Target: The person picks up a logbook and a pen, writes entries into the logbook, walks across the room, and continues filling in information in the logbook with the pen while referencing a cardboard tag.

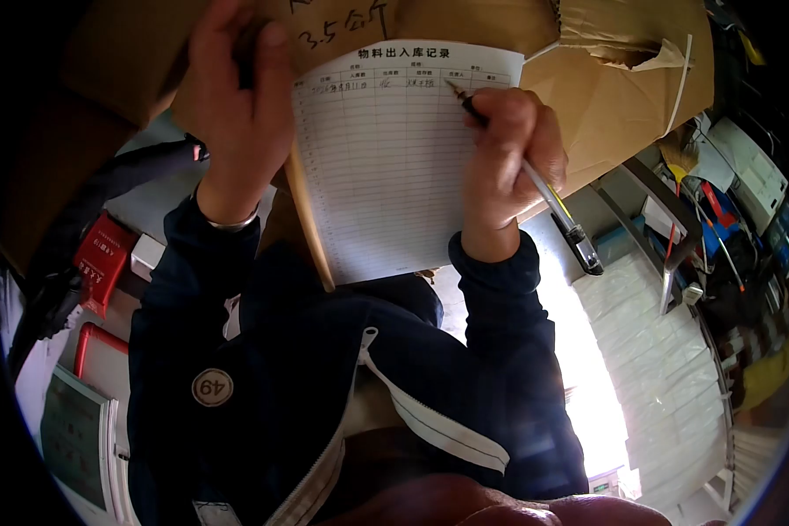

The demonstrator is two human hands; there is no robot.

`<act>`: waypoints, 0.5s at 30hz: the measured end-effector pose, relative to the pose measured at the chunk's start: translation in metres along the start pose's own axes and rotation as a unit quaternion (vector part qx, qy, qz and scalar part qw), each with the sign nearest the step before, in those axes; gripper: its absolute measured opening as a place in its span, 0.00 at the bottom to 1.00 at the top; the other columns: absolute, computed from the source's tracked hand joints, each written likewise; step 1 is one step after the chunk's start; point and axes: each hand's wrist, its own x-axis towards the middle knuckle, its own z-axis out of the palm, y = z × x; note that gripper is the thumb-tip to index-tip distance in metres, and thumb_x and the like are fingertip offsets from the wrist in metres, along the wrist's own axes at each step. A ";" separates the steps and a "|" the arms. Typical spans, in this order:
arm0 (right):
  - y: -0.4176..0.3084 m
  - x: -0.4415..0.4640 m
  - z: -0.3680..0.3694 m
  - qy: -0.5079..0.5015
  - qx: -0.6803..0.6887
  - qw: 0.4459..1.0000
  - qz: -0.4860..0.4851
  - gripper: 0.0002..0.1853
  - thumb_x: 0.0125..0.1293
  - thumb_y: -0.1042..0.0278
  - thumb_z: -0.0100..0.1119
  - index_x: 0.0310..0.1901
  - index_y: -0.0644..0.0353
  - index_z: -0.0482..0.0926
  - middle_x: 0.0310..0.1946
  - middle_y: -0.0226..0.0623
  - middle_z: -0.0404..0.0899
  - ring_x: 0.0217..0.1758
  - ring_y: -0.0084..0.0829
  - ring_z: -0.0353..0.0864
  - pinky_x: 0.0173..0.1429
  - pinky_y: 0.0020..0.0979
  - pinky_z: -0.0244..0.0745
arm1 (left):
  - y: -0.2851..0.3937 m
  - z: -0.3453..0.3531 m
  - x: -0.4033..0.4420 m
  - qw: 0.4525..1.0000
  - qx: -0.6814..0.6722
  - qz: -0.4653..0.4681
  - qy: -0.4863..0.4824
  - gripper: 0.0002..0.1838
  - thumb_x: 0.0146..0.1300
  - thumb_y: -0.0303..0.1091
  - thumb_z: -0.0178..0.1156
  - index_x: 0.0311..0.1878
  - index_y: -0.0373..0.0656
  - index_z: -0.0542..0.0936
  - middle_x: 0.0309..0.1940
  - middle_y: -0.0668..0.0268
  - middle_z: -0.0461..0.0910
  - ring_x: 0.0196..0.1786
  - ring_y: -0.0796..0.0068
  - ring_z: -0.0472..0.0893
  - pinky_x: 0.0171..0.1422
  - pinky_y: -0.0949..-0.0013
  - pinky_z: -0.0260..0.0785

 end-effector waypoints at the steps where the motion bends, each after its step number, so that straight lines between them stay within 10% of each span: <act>1: 0.002 0.000 0.000 -0.019 -0.047 0.998 -0.028 0.18 0.77 0.66 0.60 0.30 0.70 0.80 0.27 0.43 0.84 0.23 0.25 0.78 0.28 0.24 0.74 | 0.000 0.000 -0.001 1.000 0.008 -0.004 0.005 0.21 0.78 0.23 0.48 0.72 0.34 0.65 0.62 0.56 0.76 0.60 0.72 0.78 0.65 0.70 0.68; 5: 0.001 0.000 0.002 0.011 -0.083 0.996 -0.041 0.12 0.73 0.73 0.63 0.31 0.70 0.82 0.25 0.39 0.84 0.23 0.21 0.77 0.29 0.23 0.72 | 0.004 -0.013 -0.005 0.985 0.165 -0.045 0.022 0.22 0.77 0.31 0.58 0.70 0.38 0.72 0.60 0.57 0.79 0.59 0.73 0.80 0.62 0.70 0.72; 15: -0.001 0.005 0.004 -0.013 -0.109 0.994 -0.008 0.16 0.59 0.81 0.71 0.19 0.61 0.75 0.17 0.34 0.76 0.18 0.32 0.75 0.24 0.31 0.67 | 0.008 -0.006 0.001 0.996 0.085 -0.027 -0.010 0.22 0.76 0.22 0.48 0.71 0.34 0.66 0.60 0.57 0.77 0.59 0.72 0.78 0.65 0.71 0.68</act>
